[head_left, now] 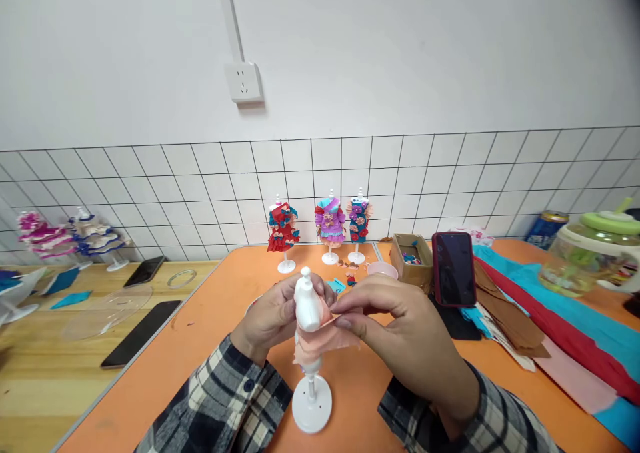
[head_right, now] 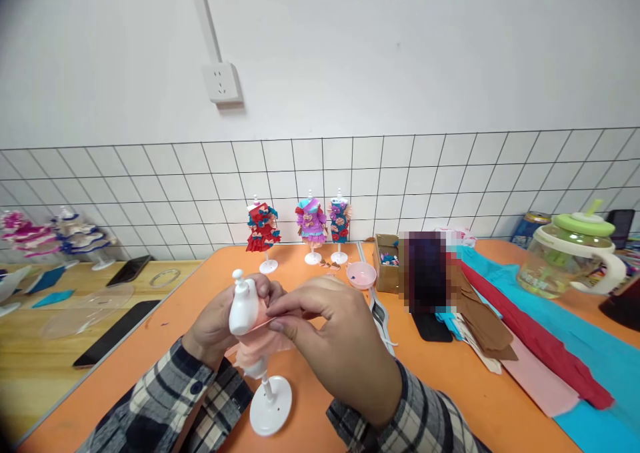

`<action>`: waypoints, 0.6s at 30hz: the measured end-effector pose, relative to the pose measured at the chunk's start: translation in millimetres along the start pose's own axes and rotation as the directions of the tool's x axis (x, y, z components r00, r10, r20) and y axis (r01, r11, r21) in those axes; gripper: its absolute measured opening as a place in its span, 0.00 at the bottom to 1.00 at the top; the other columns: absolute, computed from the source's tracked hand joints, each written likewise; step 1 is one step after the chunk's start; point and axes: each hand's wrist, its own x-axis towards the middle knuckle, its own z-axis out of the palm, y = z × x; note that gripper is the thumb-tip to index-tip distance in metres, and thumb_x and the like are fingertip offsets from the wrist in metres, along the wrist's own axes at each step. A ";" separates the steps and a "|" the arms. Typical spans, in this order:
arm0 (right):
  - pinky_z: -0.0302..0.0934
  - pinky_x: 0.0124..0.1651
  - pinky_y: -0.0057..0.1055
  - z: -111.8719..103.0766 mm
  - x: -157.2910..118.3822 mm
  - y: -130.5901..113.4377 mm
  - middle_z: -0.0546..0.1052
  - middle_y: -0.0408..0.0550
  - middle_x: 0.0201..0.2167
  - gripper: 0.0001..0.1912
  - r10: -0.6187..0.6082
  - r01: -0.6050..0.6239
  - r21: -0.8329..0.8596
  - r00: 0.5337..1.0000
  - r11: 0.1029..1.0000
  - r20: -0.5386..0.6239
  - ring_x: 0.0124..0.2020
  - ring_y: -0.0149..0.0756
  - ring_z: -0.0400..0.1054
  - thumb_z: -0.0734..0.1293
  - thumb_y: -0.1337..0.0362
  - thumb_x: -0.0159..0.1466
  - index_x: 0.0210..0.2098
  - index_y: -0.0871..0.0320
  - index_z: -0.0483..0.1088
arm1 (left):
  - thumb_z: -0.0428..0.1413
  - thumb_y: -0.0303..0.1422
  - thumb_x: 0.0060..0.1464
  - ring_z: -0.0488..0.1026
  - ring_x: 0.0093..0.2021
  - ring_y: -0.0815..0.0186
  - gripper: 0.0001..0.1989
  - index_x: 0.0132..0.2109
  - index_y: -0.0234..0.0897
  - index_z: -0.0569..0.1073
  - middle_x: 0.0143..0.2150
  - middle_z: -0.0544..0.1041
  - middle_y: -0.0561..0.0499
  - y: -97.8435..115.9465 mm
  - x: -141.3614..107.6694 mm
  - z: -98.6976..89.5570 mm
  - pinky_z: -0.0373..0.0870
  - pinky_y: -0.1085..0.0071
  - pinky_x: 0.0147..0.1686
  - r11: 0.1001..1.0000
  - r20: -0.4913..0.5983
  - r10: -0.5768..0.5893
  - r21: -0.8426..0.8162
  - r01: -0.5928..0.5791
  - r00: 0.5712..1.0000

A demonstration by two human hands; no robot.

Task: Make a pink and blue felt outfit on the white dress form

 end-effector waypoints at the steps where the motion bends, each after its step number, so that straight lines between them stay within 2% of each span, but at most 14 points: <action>1: 0.64 0.39 0.29 0.4 -0.4 -0.2 0.80 0.40 0.31 0.04 -0.005 0.005 -0.005 1.000 1.000 0.006 0.34 0.32 0.72 0.71 0.67 0.60 0.33 0.51 0.78 | 0.63 0.42 0.50 0.72 0.39 0.61 0.16 0.41 0.36 0.74 0.38 0.73 0.47 -0.7 -0.8 -0.9 0.67 0.67 0.40 1.000 0.009 -0.012 0.008 0.012 1.000; 6: 0.63 0.40 0.30 2.0 -0.9 1.0 0.79 0.42 0.31 0.05 -0.009 0.008 0.009 0.995 1.000 0.101 0.34 0.32 0.71 0.70 0.69 0.60 0.32 0.53 0.78 | 0.65 0.42 0.46 0.71 0.36 0.62 0.18 0.38 0.33 0.74 0.36 0.73 0.46 -8.2 -4.9 -8.9 0.66 0.69 0.37 0.996 0.034 -0.091 -0.015 0.091 0.995; 9: 0.63 0.36 0.27 0.3 1.6 3.4 0.79 0.42 0.31 0.06 0.077 -0.091 0.073 0.981 0.993 0.176 0.34 0.32 0.71 0.70 0.70 0.59 0.32 0.53 0.78 | 0.66 0.40 0.46 0.71 0.35 0.65 0.17 0.37 0.32 0.74 0.35 0.73 0.48 -15.0 -5.8 -14.2 0.66 0.70 0.37 0.990 0.014 -0.126 -0.065 0.126 0.992; 12: 0.64 0.37 0.26 -1.8 5.6 5.8 0.79 0.41 0.31 0.07 0.128 -0.171 0.157 0.960 0.973 0.251 0.35 0.31 0.71 0.69 0.71 0.59 0.32 0.53 0.78 | 0.66 0.40 0.46 0.71 0.34 0.64 0.20 0.42 0.33 0.73 0.32 0.73 0.48 -21.9 -4.4 -17.7 0.66 0.69 0.36 0.980 -0.019 -0.175 -0.097 0.173 0.984; 15: 0.64 0.39 0.27 -1.4 8.8 7.3 0.78 0.42 0.32 0.07 0.150 -0.190 0.153 0.959 0.970 0.241 0.36 0.32 0.70 0.69 0.71 0.59 0.31 0.52 0.78 | 0.65 0.40 0.46 0.69 0.30 0.67 0.20 0.43 0.35 0.71 0.28 0.71 0.52 -28.9 -1.7 -18.3 0.65 0.71 0.34 0.963 -0.051 -0.222 -0.168 0.210 0.974; 18: 0.63 0.35 0.27 0.8 9.9 9.4 0.76 0.41 0.30 0.07 0.239 -0.264 0.110 0.950 0.958 0.199 0.33 0.32 0.69 0.70 0.70 0.56 0.34 0.53 0.77 | 0.65 0.41 0.46 0.67 0.29 0.69 0.17 0.36 0.34 0.71 0.30 0.70 0.51 -35.9 0.8 -15.2 0.64 0.73 0.32 0.956 -0.113 -0.271 -0.150 0.253 0.956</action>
